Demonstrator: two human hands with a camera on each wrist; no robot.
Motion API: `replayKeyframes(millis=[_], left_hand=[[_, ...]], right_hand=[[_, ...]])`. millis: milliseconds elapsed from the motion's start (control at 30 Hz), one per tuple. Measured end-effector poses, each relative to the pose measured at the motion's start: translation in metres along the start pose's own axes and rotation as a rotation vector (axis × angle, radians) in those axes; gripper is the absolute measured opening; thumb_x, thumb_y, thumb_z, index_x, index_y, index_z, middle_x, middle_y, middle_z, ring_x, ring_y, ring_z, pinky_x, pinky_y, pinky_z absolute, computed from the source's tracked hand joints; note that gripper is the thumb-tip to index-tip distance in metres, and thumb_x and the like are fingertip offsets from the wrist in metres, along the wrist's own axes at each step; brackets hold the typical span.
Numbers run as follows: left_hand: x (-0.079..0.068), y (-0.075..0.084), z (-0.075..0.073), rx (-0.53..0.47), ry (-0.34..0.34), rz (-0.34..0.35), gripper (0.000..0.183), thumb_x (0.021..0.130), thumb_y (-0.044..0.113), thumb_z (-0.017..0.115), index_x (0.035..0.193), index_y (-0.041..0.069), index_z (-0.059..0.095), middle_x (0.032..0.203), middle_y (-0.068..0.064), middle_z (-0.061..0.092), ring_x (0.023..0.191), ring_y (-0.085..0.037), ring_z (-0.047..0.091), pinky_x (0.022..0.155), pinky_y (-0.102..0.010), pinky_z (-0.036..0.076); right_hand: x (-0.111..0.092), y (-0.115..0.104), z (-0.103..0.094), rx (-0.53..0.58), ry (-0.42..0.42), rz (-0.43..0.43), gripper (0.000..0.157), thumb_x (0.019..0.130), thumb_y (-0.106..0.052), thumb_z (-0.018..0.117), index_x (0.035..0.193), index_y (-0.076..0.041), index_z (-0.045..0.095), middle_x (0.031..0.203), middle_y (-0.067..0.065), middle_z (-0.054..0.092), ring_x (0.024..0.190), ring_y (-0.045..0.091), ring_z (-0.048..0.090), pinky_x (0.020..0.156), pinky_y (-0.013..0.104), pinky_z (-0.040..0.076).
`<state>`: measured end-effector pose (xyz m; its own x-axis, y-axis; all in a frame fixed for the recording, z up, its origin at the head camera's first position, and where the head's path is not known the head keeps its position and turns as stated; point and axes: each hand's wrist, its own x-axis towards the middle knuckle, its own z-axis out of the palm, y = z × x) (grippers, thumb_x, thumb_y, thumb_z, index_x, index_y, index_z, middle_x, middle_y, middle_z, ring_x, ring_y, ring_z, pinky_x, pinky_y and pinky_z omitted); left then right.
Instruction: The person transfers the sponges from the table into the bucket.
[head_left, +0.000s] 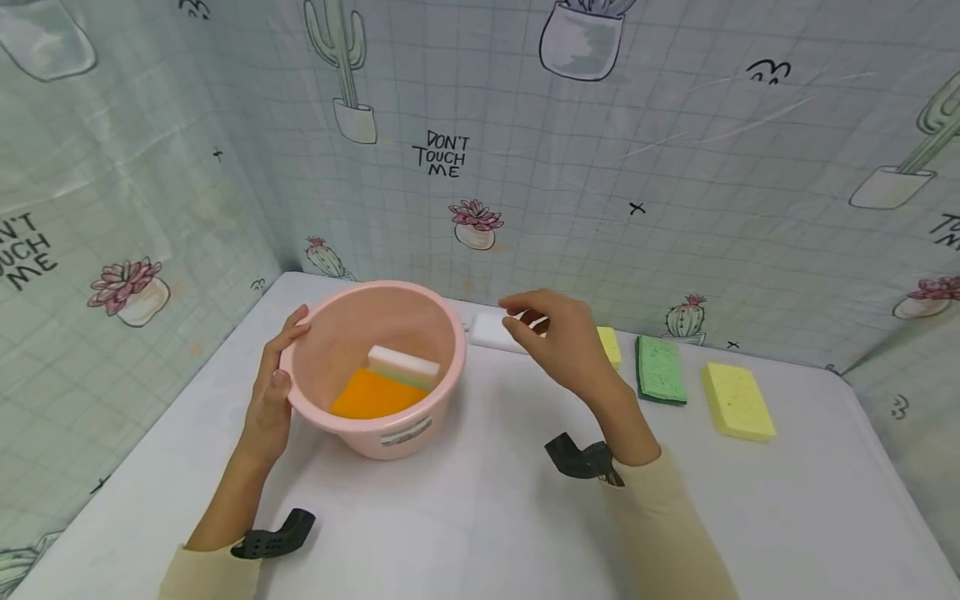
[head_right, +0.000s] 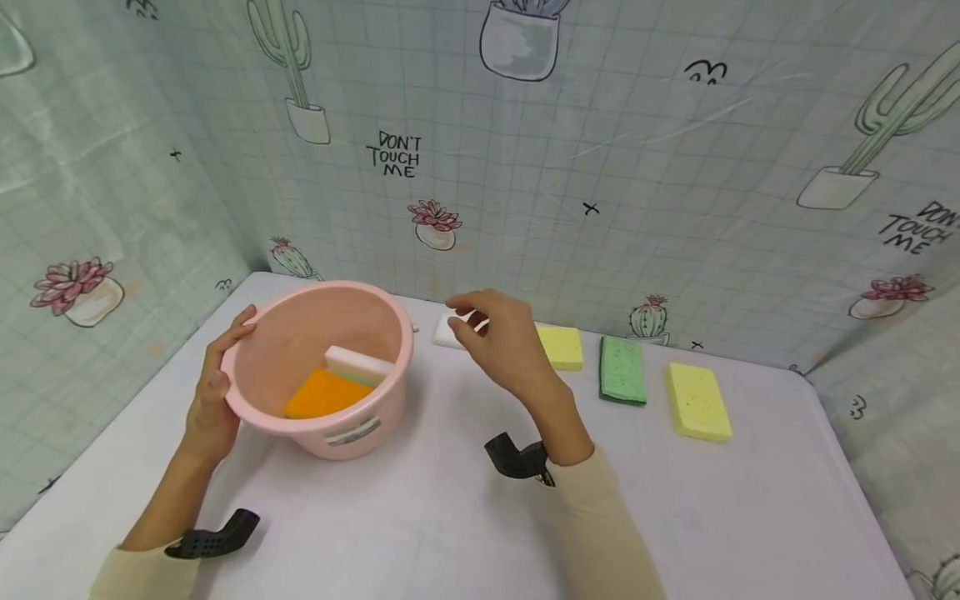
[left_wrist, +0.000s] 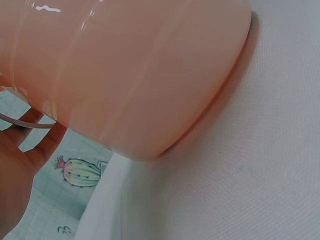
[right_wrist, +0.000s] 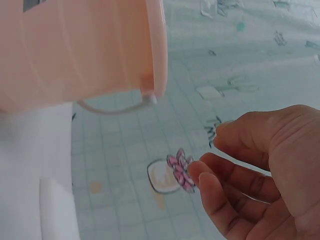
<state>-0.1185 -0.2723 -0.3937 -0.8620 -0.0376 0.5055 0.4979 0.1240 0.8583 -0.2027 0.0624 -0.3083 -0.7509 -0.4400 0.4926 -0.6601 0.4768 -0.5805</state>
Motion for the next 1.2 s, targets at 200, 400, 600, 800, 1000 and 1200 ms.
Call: replayKeyframes(millis=[200,400,600,800,1000,1200], left_hand=[[0.0,0.002,0.001,-0.006,0.004,0.001,0.052,0.091,0.034,0.039,0.133,0.005,0.032,0.147,-0.004,0.013,0.132,-0.024,0.015,0.098,-0.021,0.029],[0.0,0.002,0.003,-0.029,-0.001,0.003,0.052,0.091,0.033,0.039,0.134,0.005,0.031,0.147,-0.005,0.013,0.132,-0.024,0.016,0.098,-0.022,0.029],[0.001,0.002,0.004,-0.038,-0.006,0.011,0.052,0.091,0.033,0.039,0.133,0.004,0.031,0.147,-0.006,0.012,0.131,-0.025,0.016,0.097,-0.02,0.03],[0.002,0.003,0.004,-0.038,0.001,0.003,0.052,0.09,0.032,0.04,0.133,0.005,0.032,0.147,-0.005,0.013,0.131,-0.025,0.017,0.096,-0.02,0.032],[0.001,0.003,0.004,-0.031,0.002,0.003,0.052,0.09,0.033,0.039,0.133,0.005,0.031,0.147,-0.005,0.013,0.131,-0.025,0.017,0.096,-0.021,0.032],[0.001,0.001,0.003,-0.032,-0.002,0.01,0.052,0.091,0.032,0.039,0.133,0.004,0.031,0.147,-0.006,0.013,0.131,-0.025,0.017,0.097,-0.021,0.031]], right_hand=[[-0.017,0.024,-0.011,0.021,0.061,0.042,0.026,0.083,-0.019,0.063,0.108,-0.012,0.063,0.1,-0.001,0.062,0.082,0.008,0.057,0.066,0.027,0.048],[-0.04,0.055,-0.013,0.004,0.124,0.118,0.029,0.083,-0.021,0.063,0.111,-0.012,0.062,0.104,0.001,0.06,0.088,0.017,0.058,0.067,0.032,0.049],[-0.058,0.082,-0.011,0.007,0.157,0.199,0.031,0.082,-0.023,0.064,0.111,-0.014,0.062,0.107,0.003,0.058,0.088,0.018,0.057,0.068,0.035,0.048],[-0.064,0.103,-0.011,-0.007,0.198,0.246,0.032,0.081,-0.026,0.065,0.112,-0.017,0.062,0.109,0.003,0.056,0.089,0.019,0.057,0.067,0.038,0.048],[-0.073,0.161,-0.001,-0.065,0.242,0.266,0.038,0.08,-0.035,0.064,0.116,-0.027,0.058,0.115,-0.003,0.053,0.094,0.017,0.054,0.071,0.032,0.048],[-0.079,0.179,0.004,-0.084,0.237,0.31,0.038,0.08,-0.044,0.06,0.116,-0.033,0.057,0.118,-0.008,0.051,0.101,0.014,0.049,0.078,0.036,0.044]])
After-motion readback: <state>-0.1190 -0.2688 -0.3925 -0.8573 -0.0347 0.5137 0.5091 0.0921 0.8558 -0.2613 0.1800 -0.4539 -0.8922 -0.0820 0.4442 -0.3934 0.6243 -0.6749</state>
